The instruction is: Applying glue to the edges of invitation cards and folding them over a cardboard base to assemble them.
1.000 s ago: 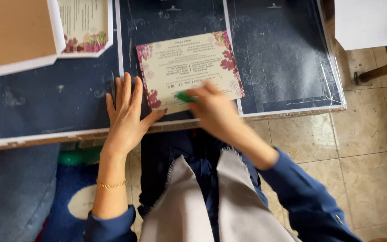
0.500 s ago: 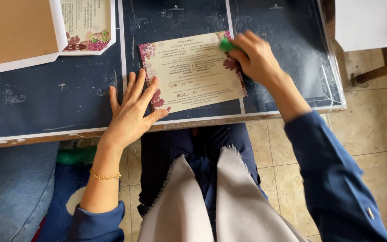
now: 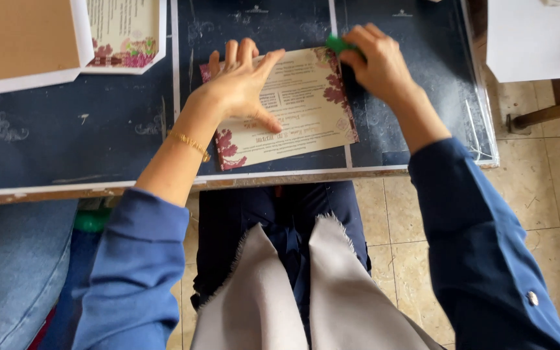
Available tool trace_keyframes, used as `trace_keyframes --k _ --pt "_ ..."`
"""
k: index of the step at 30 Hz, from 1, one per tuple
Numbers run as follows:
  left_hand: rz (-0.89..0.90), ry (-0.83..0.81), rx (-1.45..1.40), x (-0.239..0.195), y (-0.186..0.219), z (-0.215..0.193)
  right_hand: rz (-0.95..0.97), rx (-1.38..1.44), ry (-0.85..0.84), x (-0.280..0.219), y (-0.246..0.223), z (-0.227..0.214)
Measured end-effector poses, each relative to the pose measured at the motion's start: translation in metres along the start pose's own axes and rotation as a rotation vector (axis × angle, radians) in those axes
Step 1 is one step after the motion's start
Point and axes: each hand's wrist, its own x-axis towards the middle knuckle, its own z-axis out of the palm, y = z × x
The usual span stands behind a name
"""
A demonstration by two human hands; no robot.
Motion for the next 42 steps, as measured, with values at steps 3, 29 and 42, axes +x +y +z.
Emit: trace_keyframes --k 3,29,42 --pt "0.001 0.117 0.037 0.021 -0.012 0.009 0.104 -0.224 0.045 0.004 0.031 0.007" --pt "-0.626 0.678 0.118 0.017 -0.246 -0.012 0.373 -0.551 0.126 -0.078 -0.005 -0.015" --pt "-0.686 0.497 0.446 0.039 -0.290 -0.002 0.376 -0.533 0.147 -0.078 -0.003 -0.015"
